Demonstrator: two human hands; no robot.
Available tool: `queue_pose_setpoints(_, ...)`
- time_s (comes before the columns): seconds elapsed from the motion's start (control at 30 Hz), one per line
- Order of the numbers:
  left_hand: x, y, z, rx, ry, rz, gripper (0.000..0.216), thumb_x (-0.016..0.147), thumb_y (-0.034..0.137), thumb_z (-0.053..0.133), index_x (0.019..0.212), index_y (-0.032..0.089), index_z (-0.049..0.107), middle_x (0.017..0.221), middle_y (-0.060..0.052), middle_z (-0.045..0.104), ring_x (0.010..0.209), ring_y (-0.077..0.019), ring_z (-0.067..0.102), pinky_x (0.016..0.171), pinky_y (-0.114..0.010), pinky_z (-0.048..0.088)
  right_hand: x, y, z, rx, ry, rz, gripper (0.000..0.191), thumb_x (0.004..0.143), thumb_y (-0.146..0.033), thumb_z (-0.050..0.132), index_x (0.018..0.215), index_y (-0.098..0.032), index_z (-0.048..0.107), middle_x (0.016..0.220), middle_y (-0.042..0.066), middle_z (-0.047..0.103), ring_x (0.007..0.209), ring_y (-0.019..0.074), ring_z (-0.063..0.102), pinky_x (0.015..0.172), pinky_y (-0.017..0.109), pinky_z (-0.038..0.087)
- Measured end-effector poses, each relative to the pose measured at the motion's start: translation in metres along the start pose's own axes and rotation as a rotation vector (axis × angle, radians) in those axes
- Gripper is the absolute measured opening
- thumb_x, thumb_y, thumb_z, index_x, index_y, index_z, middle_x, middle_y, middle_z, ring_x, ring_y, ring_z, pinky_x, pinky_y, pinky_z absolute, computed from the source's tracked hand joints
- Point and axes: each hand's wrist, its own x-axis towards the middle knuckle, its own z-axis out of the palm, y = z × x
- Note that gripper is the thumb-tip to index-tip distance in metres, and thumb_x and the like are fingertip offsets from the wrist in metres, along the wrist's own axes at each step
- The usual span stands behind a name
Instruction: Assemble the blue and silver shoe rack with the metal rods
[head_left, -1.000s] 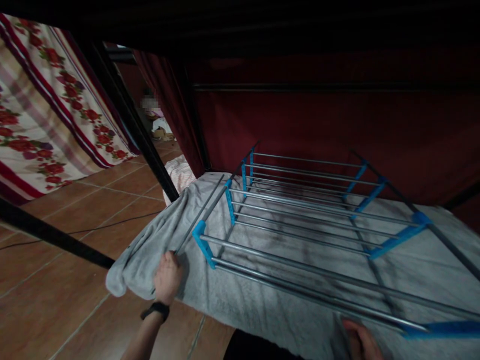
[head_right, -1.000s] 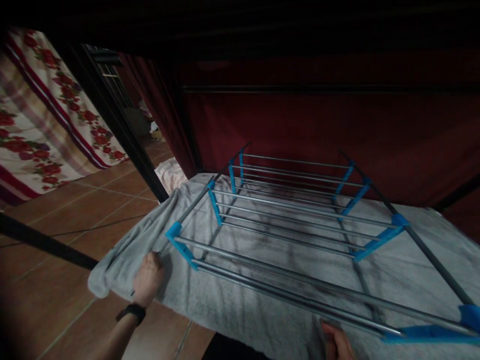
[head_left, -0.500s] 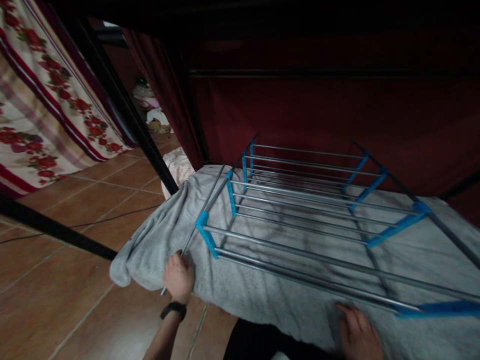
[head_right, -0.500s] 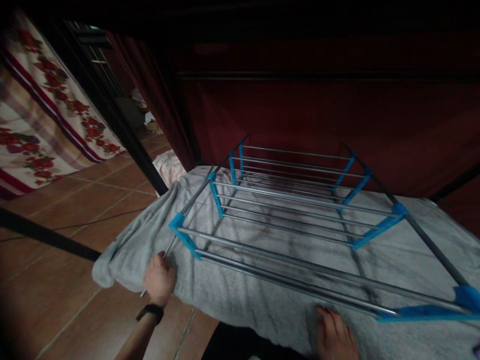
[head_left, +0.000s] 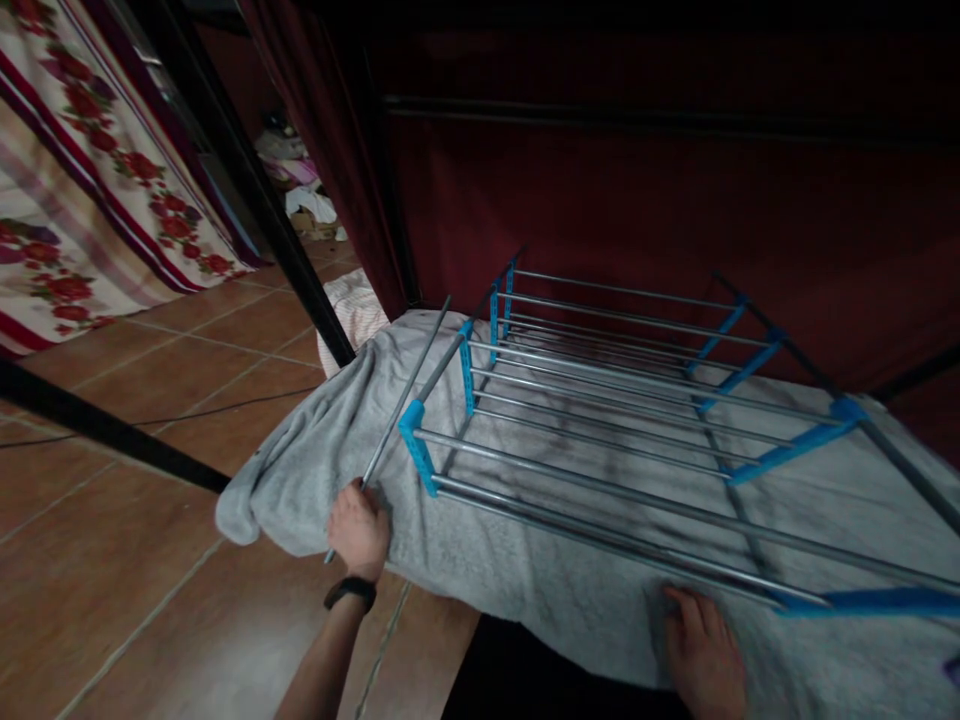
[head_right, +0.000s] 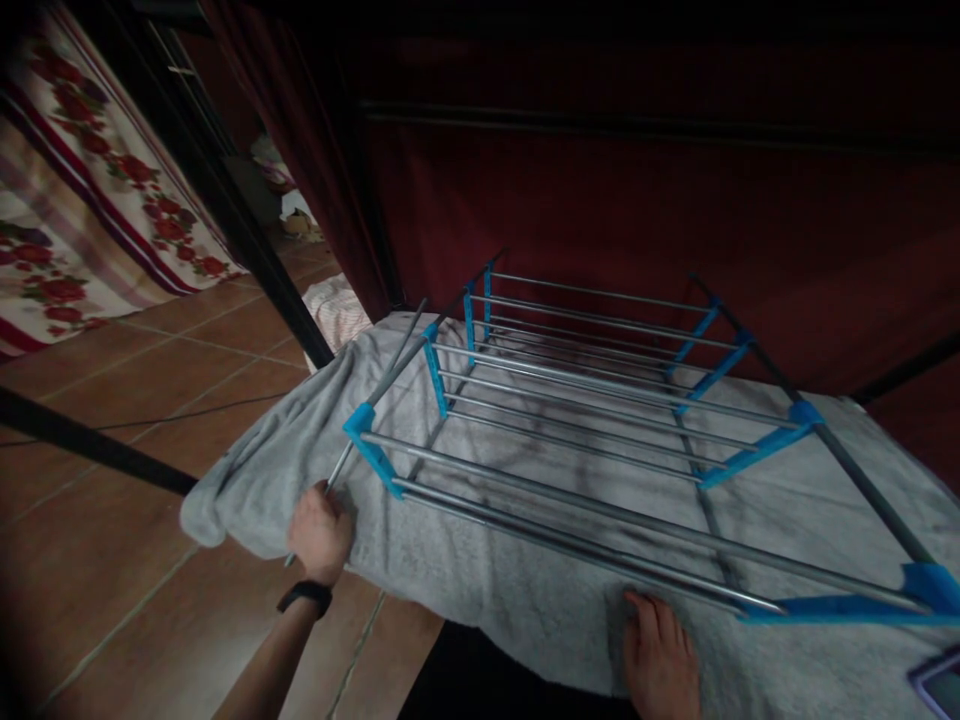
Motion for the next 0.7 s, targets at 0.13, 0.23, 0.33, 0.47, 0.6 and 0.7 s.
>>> queue_pose_setpoints(0.13,-0.001,-0.002,0.001,-0.028,0.003,0.011,0.041,0.093,0.026,0.038,0.126,0.008,0.054,0.106,-0.018,0.064,0.1,-0.0313,0.062,0.083,-0.041,0.047,0.001,-0.002,0.0,0.021,0.011,-0.001,0.026,0.093,-0.023,0.041,0.115,-0.022,0.054,0.105,0.01,0.064,0.095,0.027,0.06,0.083,0.042,0.045)
queue_pose_setpoints(0.23,-0.001,-0.004,0.002,-0.078,0.015,-0.002,0.042,0.093,0.027,0.039,0.127,0.008,0.054,0.108,-0.019,0.064,0.099,-0.0313,0.062,0.083,-0.042,0.047,0.004,-0.004,-0.001,0.048,0.015,-0.005,0.025,0.093,-0.022,0.041,0.114,-0.022,0.054,0.105,0.009,0.064,0.098,0.0264,0.059,0.085,0.041,0.044)
queue_pose_setpoints(0.33,-0.001,-0.004,0.003,-0.176,0.047,-0.098,0.044,0.093,0.03,0.04,0.129,0.009,0.053,0.109,-0.019,0.064,0.098,-0.0305,0.063,0.084,-0.044,0.048,0.007,-0.006,-0.002,0.063,0.029,-0.003,0.024,0.092,-0.02,0.042,0.113,-0.023,0.055,0.105,0.008,0.064,0.098,0.0255,0.059,0.085,0.04,0.044)
queue_pose_setpoints(0.47,-0.003,-0.006,-0.003,-0.419,0.096,-0.267,0.045,0.092,0.038,0.044,0.128,0.011,0.054,0.104,-0.015,0.064,0.095,-0.0292,0.062,0.087,-0.047,0.048,0.011,-0.007,-0.004,0.088,0.051,-0.004,0.022,0.092,-0.02,0.043,0.111,-0.022,0.055,0.105,0.009,0.063,0.097,0.0258,0.059,0.084,0.04,0.044)
queue_pose_setpoints(0.6,-0.032,-0.018,-0.029,-0.609,0.223,-0.341,0.042,0.086,0.046,0.052,0.114,0.016,0.058,0.095,-0.009,0.062,0.091,-0.0264,0.06,0.088,-0.044,0.048,0.012,-0.01,-0.004,0.106,0.068,0.007,0.022,0.092,-0.02,0.043,0.11,-0.023,0.055,0.105,0.008,0.063,0.095,0.0253,0.058,0.083,0.04,0.044)
queue_pose_setpoints(0.7,-0.081,-0.03,-0.058,-0.689,0.261,-0.31,0.043,0.081,0.056,0.057,0.1,0.018,0.059,0.086,-0.004,0.059,0.08,-0.0222,0.058,0.079,-0.038,0.05,0.014,-0.013,-0.006,0.128,0.077,0.038,0.022,0.091,-0.019,0.044,0.108,-0.024,0.057,0.103,0.008,0.063,0.092,0.0245,0.058,0.082,0.039,0.044)
